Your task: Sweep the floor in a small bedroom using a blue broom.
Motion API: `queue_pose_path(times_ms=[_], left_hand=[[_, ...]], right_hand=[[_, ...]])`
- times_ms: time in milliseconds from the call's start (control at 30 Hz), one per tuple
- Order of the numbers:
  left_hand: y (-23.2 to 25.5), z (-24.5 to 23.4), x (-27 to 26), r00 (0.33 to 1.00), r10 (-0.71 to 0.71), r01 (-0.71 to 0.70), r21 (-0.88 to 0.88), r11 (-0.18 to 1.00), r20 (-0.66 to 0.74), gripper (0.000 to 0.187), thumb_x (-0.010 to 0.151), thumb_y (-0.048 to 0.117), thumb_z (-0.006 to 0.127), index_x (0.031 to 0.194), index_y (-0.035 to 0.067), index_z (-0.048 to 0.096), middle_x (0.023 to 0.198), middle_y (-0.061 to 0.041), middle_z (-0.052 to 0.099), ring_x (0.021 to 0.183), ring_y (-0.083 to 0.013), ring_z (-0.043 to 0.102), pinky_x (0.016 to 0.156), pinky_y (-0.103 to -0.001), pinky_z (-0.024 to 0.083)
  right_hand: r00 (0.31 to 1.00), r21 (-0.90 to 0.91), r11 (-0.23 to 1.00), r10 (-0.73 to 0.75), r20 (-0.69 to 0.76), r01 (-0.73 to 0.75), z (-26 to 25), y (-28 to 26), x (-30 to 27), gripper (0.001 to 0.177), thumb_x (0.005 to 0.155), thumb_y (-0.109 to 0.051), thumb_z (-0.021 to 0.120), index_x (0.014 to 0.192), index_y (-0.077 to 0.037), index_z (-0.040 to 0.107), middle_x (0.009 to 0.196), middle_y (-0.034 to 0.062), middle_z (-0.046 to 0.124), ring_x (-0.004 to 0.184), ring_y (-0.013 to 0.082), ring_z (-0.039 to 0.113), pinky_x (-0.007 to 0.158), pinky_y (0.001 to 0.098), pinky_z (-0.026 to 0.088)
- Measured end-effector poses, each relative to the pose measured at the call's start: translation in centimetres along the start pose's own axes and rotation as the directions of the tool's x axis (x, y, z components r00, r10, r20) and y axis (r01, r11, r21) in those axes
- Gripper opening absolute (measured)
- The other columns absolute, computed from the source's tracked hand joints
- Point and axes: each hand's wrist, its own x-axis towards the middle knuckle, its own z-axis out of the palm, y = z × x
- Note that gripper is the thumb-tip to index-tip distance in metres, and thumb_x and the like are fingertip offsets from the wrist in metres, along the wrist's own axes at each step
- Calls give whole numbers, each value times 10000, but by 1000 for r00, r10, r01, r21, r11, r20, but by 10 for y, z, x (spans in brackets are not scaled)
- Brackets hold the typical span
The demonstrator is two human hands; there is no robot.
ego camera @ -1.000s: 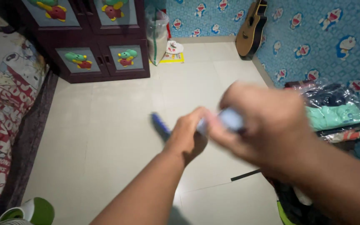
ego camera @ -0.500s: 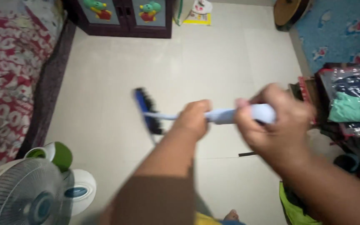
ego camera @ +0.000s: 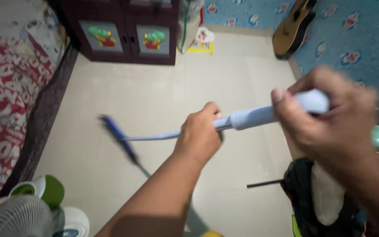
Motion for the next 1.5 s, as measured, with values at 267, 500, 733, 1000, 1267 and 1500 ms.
queue_pose_path(times_ms=[267,500,733,1000,1267,1500], left_hand=[[-6,-6,2,977,214,-200,-403,893,-9,189,913,201,566,1034,121,687,942,-211,709,963,-408,707,807,-463,567],[-88,8,-9,995,-28,21,71,997,101,164,797,59,616,917,109,715,955,-229,716,989,-442,679,853,-508,543],[-107,39,1,981,-194,185,355,916,-10,237,812,54,684,1008,187,706,980,-136,744,1018,-372,692,929,-499,471],[78,94,55,994,76,-82,-78,994,-73,106,886,172,663,981,147,704,853,-193,741,865,-407,711,761,-471,554],[133,180,72,954,292,-263,-279,923,65,176,821,192,631,968,117,693,916,-200,751,929,-383,736,778,-446,574],[113,225,54,964,13,-26,45,999,267,200,827,104,593,982,146,712,1040,-202,720,1056,-415,666,887,-499,532]], right_hand=[[927,-48,926,-375,-2,375,16,-49,22,260,882,-225,791,775,-40,642,599,59,644,488,133,647,434,292,489],[999,200,979,24,23,-28,86,-28,-26,278,853,-229,776,722,-51,607,536,95,590,435,181,592,451,346,466],[921,266,883,357,156,-387,92,24,-42,262,867,-274,758,758,-57,659,508,100,602,447,160,575,434,341,449],[989,56,996,81,-121,-74,-56,88,24,233,936,-212,762,821,-46,646,614,44,635,517,122,617,430,299,443],[911,-156,911,-400,-96,383,-72,150,10,327,803,-252,843,719,-55,597,578,113,587,477,256,608,456,385,456],[988,146,989,11,-155,12,-43,225,-42,306,841,-205,796,714,-64,556,548,66,564,433,162,572,437,326,439]])
